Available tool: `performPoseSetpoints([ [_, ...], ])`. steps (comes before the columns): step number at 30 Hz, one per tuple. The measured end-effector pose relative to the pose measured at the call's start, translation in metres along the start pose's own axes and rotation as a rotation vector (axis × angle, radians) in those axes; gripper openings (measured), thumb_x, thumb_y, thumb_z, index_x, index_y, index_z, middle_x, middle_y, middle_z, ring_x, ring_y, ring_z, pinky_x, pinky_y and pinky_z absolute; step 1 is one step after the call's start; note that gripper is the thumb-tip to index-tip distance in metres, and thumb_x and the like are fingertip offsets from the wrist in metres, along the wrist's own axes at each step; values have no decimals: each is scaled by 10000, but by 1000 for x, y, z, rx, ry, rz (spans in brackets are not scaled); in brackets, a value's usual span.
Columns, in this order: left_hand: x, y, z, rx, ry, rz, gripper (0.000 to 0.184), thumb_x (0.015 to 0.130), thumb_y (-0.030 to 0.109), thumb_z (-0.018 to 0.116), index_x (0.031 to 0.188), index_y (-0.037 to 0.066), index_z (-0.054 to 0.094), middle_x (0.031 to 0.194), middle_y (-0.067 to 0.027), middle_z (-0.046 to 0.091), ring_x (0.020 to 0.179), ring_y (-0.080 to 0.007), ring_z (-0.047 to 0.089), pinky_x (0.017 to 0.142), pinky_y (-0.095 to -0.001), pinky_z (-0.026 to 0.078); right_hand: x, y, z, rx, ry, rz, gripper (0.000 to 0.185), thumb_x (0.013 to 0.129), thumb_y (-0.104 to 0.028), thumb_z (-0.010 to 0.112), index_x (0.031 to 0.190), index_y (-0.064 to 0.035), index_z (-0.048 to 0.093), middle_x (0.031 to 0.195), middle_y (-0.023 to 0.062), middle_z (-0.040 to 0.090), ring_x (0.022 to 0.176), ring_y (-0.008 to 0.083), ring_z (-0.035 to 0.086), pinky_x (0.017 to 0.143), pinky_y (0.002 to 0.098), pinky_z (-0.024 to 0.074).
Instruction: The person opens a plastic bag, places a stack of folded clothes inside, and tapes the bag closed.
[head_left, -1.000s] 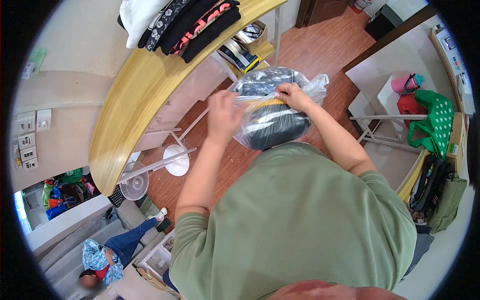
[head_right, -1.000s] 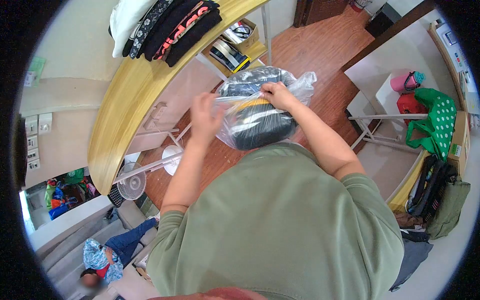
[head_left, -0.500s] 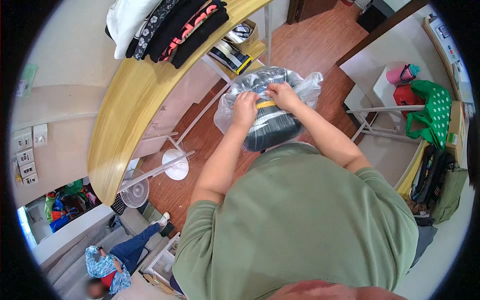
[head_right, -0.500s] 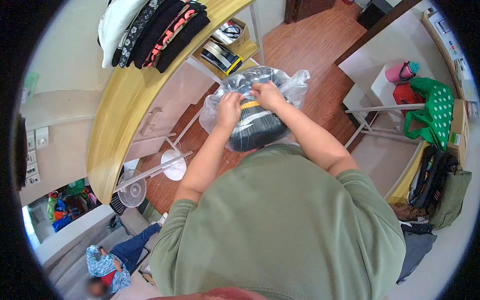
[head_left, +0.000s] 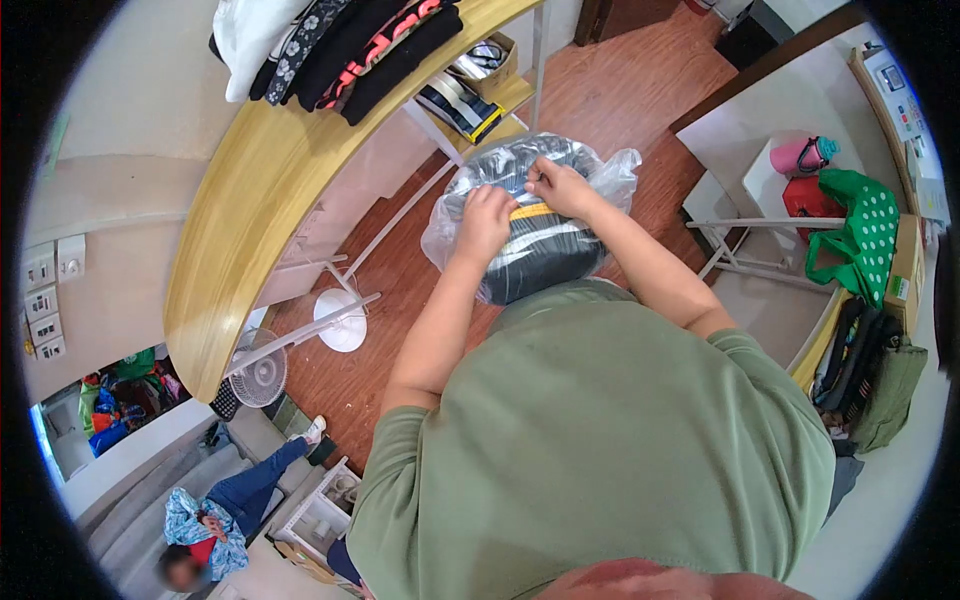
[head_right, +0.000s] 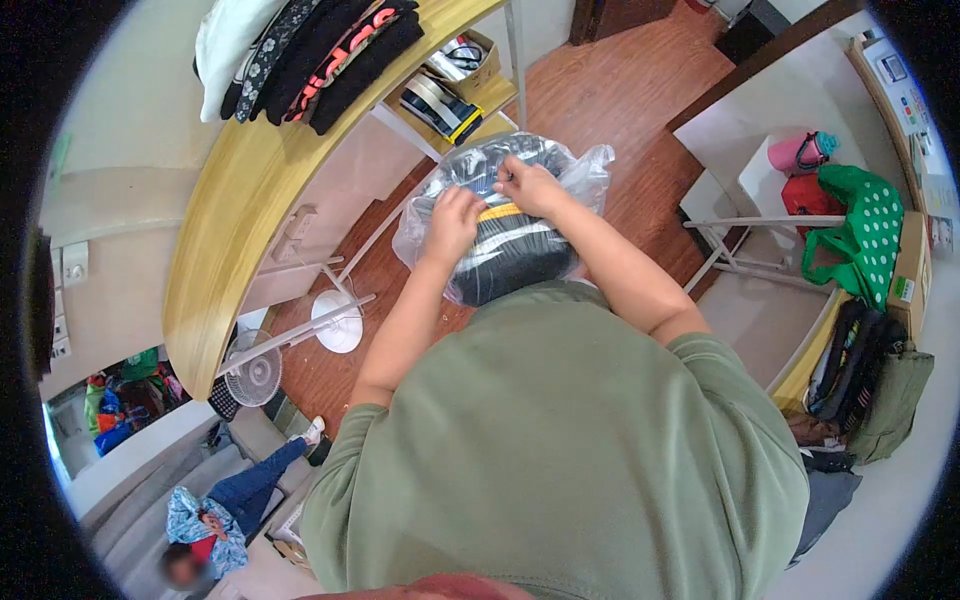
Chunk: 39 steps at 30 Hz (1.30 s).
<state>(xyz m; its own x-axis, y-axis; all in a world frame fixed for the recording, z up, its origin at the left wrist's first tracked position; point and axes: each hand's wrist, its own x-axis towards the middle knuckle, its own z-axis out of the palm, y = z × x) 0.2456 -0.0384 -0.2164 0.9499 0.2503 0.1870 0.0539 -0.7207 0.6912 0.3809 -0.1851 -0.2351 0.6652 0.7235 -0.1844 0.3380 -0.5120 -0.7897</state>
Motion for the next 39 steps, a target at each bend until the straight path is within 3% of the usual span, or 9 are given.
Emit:
performPoseSetpoints([
  [4, 4, -11, 6, -73, -27, -324, 161, 809, 188, 686, 816, 30, 660, 909, -152, 577, 940, -330, 539, 843, -409, 425, -14, 1, -14, 37, -2, -132, 229, 795, -274, 750, 909, -92, 670, 894, 121, 596, 932, 278, 578, 855, 353, 478],
  [7, 0, -6, 5, 129, 58, -285, 180, 795, 240, 712, 821, 63, 698, 1049, -136, 556, 1070, -324, 481, 926, -431, 372, -17, 17, -6, 51, 126, -328, 207, 755, -254, 784, 881, -105, 715, 953, 85, 543, 983, 239, 534, 875, 330, 464],
  [13, -7, -12, 7, 220, 25, -362, 233, 789, 326, 719, 779, 94, 709, 1227, -88, 478, 1231, -333, 344, 1035, -482, 239, -9, 13, 2, 14, 43, -33, 229, 719, -245, 801, 817, -47, 744, 996, 110, 554, 1020, 258, 530, 917, 332, 453],
  [16, -11, -28, 14, 93, 0, -438, 250, 791, 343, 717, 779, 93, 708, 1235, -91, 478, 1245, -334, 341, 1047, -474, 239, -1, 2, 9, -258, 3, -28, 276, 715, -247, 801, 863, -23, 736, 993, 138, 560, 1028, 294, 536, 927, 337, 449],
  [22, -15, -34, 19, 35, 35, -452, 260, 792, 317, 709, 771, 59, 679, 1196, -114, 502, 1176, -336, 407, 1018, -437, 309, -6, -12, 1, -136, 126, 55, 315, 709, -259, 802, 811, 13, 679, 1019, 189, 591, 1007, 335, 553, 880, 362, 468],
  [25, -18, -32, 19, 25, 71, -421, 235, 783, 289, 721, 771, 58, 677, 1197, -123, 501, 1159, -341, 422, 1021, -421, 315, -1, -13, -11, -200, 38, 68, 291, 756, -244, 787, 763, 6, 638, 967, 160, 619, 881, 265, 601, 774, 346, 503],
  [29, -21, -33, 18, -36, 66, -441, 232, 788, 278, 715, 775, 52, 669, 1209, -122, 488, 1175, -346, 398, 1027, -432, 304, 30, -1, -43, 805, -146, 409, 219, 875, -196, 706, 766, -17, 644, 670, 11, 602, 577, 105, 549, 550, 276, 477],
  [35, -25, -36, 16, -70, 71, -400, 239, 788, 275, 707, 764, 45, 644, 1215, -120, 479, 1179, -363, 386, 1014, -453, 304, 138, 3, -67, -7, 152, 155, 245, 889, -233, 663, 967, -2, 682, 724, 62, 655, 589, 121, 599, 543, 265, 490],
  [39, -28, -34, 17, -114, 122, -381, 219, 811, 262, 702, 761, 62, 629, 1187, -130, 483, 1147, -348, 406, 1003, -439, 307, 209, 14, -40, 4, 187, 242, 255, 900, -229, 612, 1053, -42, 693, 679, 117, 674, 525, 156, 643, 513, 303, 514],
])
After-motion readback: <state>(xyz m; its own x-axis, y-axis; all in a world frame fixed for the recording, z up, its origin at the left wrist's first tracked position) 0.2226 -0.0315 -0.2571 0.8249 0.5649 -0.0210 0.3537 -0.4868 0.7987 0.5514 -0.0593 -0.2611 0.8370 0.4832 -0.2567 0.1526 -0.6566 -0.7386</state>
